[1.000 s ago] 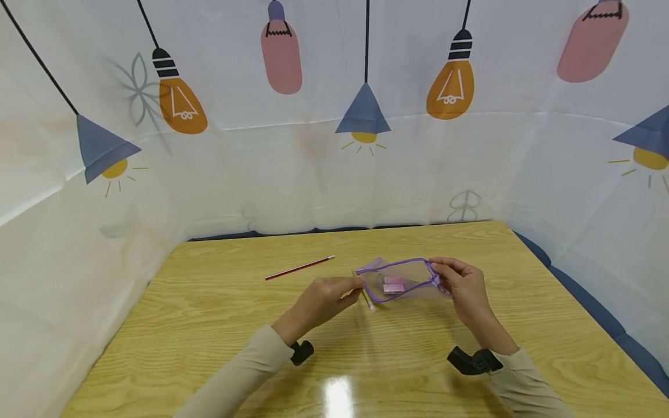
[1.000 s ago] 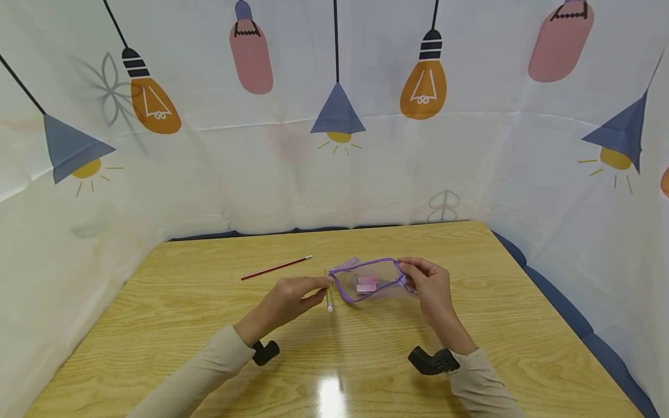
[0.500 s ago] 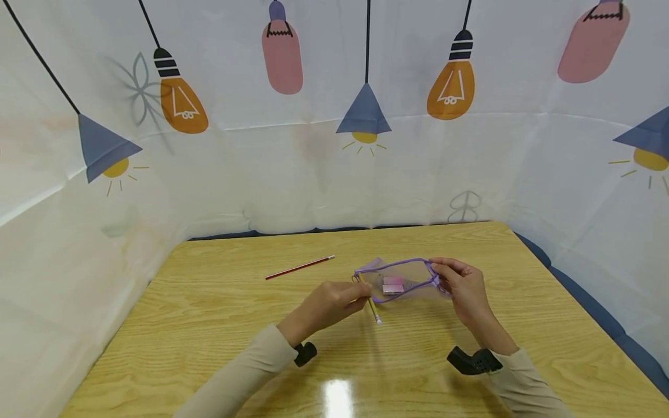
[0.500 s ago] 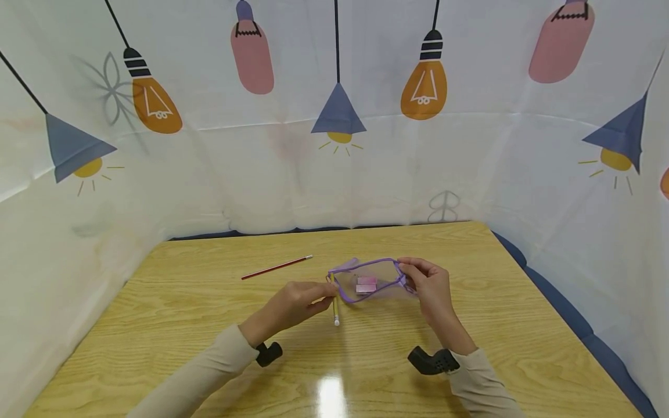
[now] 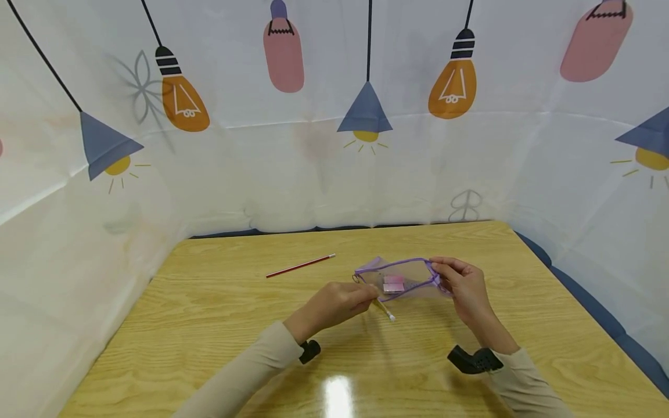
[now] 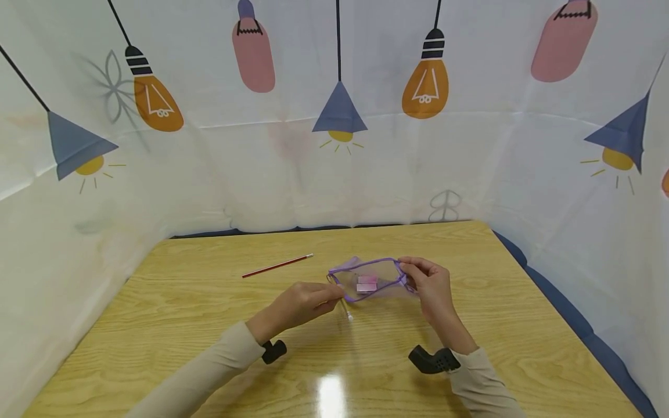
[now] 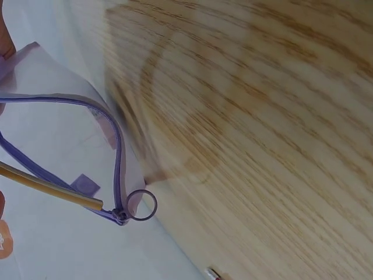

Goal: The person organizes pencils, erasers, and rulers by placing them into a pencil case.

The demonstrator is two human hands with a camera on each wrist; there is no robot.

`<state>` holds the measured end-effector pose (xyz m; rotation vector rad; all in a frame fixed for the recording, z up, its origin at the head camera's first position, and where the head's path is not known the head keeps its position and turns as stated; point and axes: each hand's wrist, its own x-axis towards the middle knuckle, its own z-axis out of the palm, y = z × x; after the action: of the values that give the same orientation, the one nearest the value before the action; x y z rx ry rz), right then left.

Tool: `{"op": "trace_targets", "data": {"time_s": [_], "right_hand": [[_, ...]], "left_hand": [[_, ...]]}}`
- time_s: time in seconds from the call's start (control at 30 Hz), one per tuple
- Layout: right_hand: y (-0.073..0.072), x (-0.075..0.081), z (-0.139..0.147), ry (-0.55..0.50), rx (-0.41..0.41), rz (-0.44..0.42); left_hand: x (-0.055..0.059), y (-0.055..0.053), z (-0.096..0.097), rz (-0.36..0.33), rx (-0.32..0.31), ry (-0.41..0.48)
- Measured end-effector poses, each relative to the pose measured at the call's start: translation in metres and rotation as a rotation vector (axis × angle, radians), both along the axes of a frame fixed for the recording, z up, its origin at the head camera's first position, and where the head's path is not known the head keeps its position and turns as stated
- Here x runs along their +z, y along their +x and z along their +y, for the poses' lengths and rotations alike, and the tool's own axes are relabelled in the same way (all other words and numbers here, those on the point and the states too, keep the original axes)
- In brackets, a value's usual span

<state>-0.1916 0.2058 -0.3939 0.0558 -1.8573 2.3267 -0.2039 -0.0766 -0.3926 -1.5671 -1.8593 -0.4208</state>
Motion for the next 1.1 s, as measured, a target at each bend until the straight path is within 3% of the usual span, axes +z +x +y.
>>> {"op": "trace_targets", "data": {"time_s": [0.4,0.57,0.8,1.1], "right_hand": [[0.0,-0.001,0.0,0.004,0.009,0.004],[0.001,-0.001,-0.001,0.007,0.008,0.005],[0.002,-0.001,-0.002,0.007,0.031,0.007],[0.001,-0.001,-0.001,0.02,0.065,-0.008]], "left_hand": [[-0.006,-0.002,0.005,-0.08,0.017,-0.015],[-0.006,-0.005,0.009,-0.069,0.027,-0.01],[-0.004,-0.007,0.014,0.007,0.078,-0.049],[-0.006,-0.013,0.02,-0.023,0.092,-0.032]]}}
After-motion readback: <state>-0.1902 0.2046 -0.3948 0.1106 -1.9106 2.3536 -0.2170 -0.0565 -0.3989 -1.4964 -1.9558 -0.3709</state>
